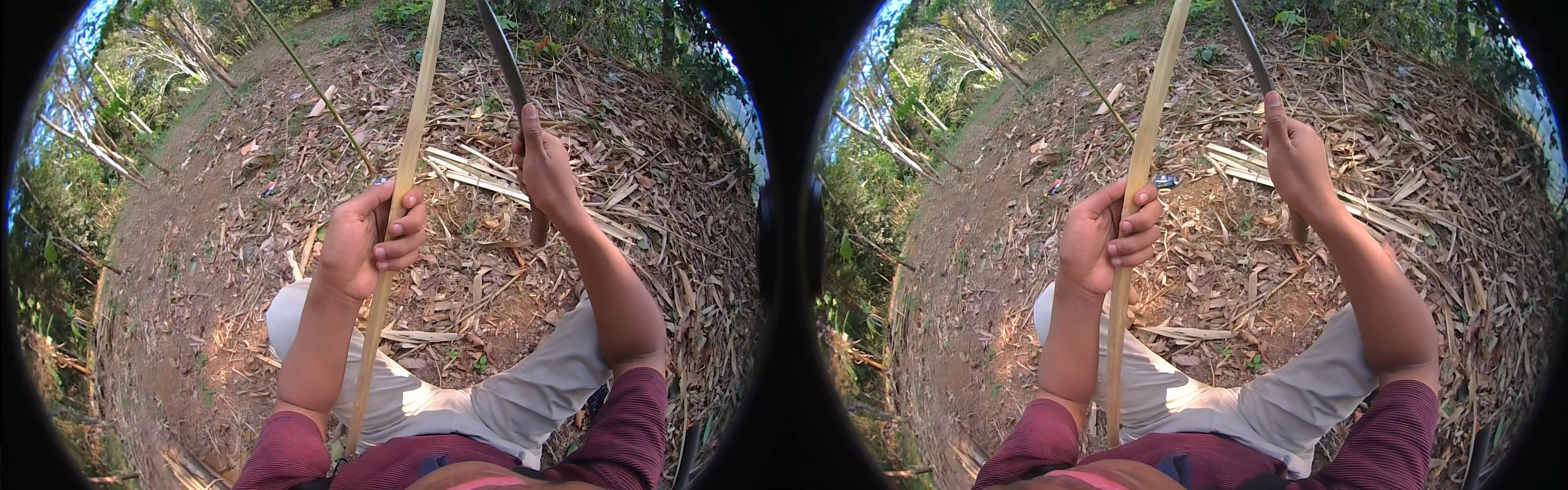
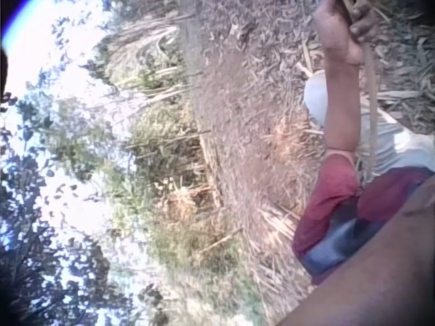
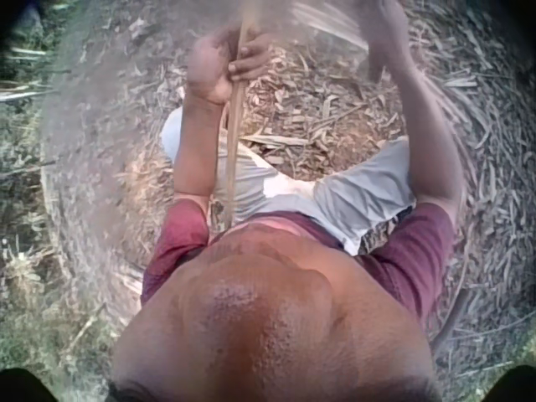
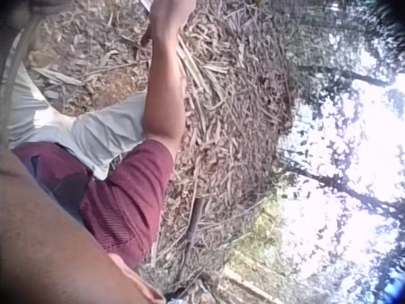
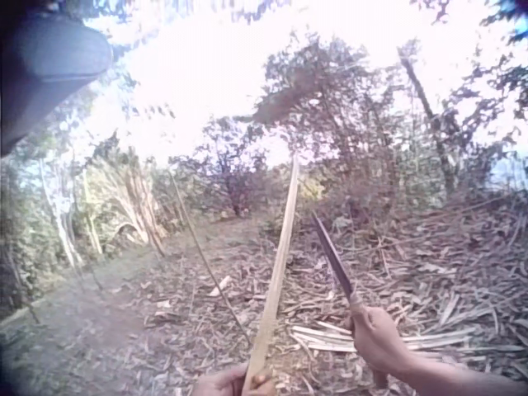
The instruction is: The person shaves a bamboo stalk using a machete, peeling off outer layers and smoothing the wood surface while sitting on the ground.
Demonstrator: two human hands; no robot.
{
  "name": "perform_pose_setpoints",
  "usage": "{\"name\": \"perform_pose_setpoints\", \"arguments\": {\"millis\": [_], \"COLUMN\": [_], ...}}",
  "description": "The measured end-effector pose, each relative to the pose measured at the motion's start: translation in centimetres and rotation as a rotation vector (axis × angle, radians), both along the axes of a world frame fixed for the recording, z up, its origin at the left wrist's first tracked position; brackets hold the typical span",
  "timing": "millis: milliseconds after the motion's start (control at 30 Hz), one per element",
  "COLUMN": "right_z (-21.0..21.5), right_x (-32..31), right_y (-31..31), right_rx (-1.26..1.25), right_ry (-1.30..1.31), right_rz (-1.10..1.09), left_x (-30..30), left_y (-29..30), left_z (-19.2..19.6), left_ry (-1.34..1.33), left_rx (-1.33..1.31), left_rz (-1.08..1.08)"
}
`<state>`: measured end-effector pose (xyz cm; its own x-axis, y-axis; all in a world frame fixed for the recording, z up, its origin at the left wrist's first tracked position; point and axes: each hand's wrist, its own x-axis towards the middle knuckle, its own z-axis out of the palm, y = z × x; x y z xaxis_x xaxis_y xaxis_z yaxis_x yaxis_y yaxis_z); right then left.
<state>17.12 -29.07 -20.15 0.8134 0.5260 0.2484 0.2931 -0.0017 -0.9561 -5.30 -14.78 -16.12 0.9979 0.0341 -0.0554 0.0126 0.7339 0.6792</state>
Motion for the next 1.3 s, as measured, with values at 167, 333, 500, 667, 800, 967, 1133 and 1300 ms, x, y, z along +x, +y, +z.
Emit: {"name": "perform_pose_setpoints", "arguments": {"millis": [167, 333, 500, 667, 800, 967, 1133, 1300], "right_z": [0.6, -0.3, -1.0, -0.8, -1.2, 2.3, -0.4, 0.9], "right_x": [-4.3, -8.4, -9.5, -8.5, -6.7, -0.2, 4.7, 1.2], "right_y": [-0.1, 0.2, 1.3, 2.0, 2.3, 2.7, 0.4, 2.0], "right_rx": [0.155, -0.190, -0.231, -0.186, -0.114, -0.294, -0.376, -0.275], "right_ry": [-0.516, -0.840, -0.964, -1.108, -1.162, -0.560, -0.244, -0.290], "right_rz": [0.027, 0.169, 0.199, 0.168, 0.159, -0.127, -0.293, -0.095], "left_x": [0.4, 0.2, 0.1, -0.4, -0.7, -1.8, -0.7, -1.1], "left_y": [-0.2, -1.5, -2.7, -4.2, -5.1, -4.8, -4.1, -1.8], "left_z": [-0.9, -3.0, -4.2, -4.2, -4.0, -4.3, -5.4, -5.0], "left_ry": [0.062, 0.118, 0.104, 0.134, 0.214, 0.124, 0.087, 0.144], "left_rx": [0.139, 0.267, 0.374, 0.332, 0.381, 0.399, 0.190, 0.162], "left_rz": [0.191, 0.385, 0.507, 0.597, 0.647, 0.434, 0.217, 0.239]}}
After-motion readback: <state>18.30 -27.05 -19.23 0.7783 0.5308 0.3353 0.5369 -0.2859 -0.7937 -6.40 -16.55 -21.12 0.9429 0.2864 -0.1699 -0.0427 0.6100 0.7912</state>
